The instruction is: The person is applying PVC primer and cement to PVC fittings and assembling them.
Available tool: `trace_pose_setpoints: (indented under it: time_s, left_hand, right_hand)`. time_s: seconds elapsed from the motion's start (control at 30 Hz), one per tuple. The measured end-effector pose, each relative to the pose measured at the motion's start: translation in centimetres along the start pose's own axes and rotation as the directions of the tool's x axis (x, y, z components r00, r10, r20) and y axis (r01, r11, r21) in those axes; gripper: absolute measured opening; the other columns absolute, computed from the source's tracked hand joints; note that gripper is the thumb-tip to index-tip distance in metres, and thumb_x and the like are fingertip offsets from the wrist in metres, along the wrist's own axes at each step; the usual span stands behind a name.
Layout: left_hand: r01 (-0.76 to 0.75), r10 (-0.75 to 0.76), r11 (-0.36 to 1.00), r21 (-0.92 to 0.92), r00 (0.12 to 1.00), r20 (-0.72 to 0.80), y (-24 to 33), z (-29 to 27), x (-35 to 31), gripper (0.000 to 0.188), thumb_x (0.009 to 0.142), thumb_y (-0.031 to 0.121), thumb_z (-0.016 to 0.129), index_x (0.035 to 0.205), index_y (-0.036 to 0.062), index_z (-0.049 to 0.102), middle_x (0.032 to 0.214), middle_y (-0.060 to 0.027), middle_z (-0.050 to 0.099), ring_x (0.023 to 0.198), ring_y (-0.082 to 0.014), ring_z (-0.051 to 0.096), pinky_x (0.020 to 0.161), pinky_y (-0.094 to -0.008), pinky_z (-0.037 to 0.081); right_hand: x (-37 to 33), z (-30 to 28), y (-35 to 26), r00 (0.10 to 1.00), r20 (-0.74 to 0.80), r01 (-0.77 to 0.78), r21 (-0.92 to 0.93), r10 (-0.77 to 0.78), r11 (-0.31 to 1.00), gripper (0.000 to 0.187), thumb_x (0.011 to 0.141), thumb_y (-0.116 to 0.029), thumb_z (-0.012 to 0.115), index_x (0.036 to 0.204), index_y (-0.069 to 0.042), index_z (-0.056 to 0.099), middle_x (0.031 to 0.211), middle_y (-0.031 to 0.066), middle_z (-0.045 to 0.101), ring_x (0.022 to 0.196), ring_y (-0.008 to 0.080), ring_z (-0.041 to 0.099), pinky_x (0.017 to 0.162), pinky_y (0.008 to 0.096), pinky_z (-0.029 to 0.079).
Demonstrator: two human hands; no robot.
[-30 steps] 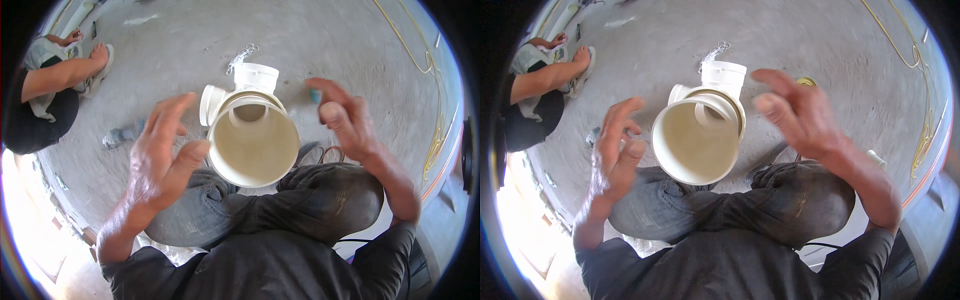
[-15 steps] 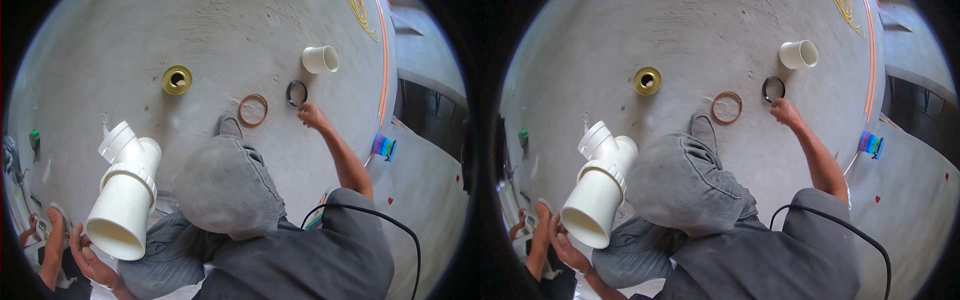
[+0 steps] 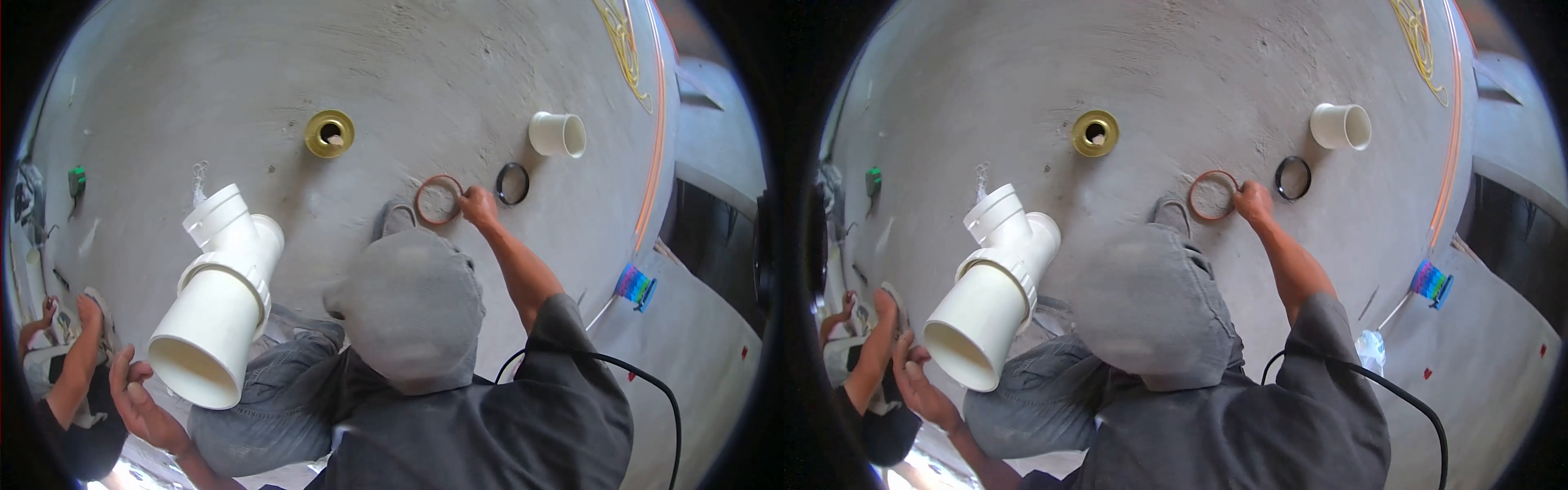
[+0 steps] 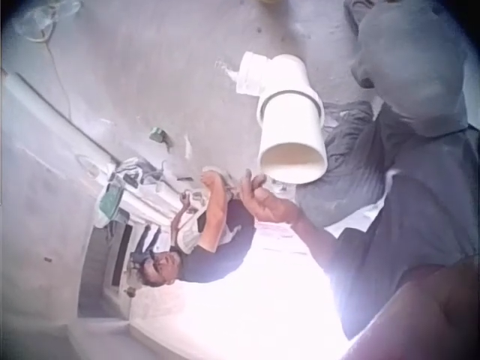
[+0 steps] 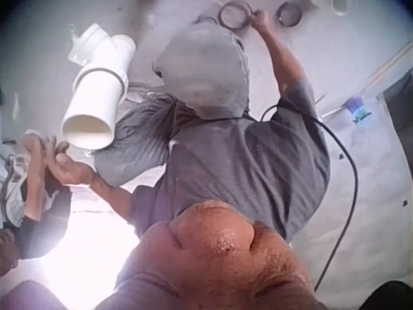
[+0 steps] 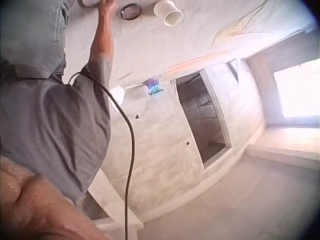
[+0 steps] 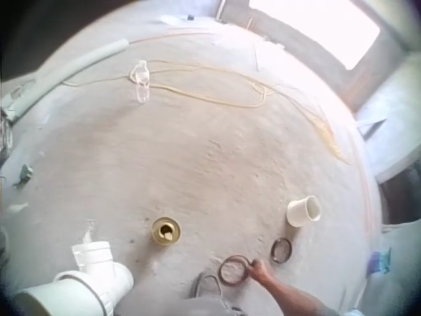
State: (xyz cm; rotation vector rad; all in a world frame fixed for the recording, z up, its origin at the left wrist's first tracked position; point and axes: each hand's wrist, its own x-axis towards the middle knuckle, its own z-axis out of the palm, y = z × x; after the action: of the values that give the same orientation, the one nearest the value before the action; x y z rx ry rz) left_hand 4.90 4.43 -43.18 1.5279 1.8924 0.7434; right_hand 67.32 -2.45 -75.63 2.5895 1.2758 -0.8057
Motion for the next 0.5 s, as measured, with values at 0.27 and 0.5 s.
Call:
trace_pose_setpoints:
  time_s: [0.27,0.5]
  left_hand:
    - [-0.236,0.231,0.953,-0.189,0.972,-0.049,5.1,-0.2,3.2,0.046,0.094,0.033,0.059,0.121,-0.0043,0.060,0.121,-0.0175,0.060,0.094,-0.0203,0.057,0.085,-0.0333,0.047]
    - [-0.312,0.438,0.830,-0.463,0.878,0.194,14.0,0.8,6.9,0.057,0.084,0.041,0.075,0.119,-0.0027,0.062,0.110,-0.0110,0.062,0.093,-0.0177,0.060,0.085,-0.0315,0.048]
  right_hand:
    - [-2.5,-18.8,-19.0,0.799,-0.412,0.595,0.432,-0.439,0.678,0.007,0.082,-0.003,0.068,0.084,0.000,0.063,0.064,0.0007,0.060,0.063,0.0032,0.054,0.058,0.0224,0.047]
    - [-14.8,-29.3,-40.6,0.191,-0.653,0.946,0.322,-0.733,-0.041,0.014,0.086,0.008,0.063,0.099,0.004,0.064,0.088,0.0075,0.067,0.072,0.0090,0.064,0.063,0.0219,0.052]
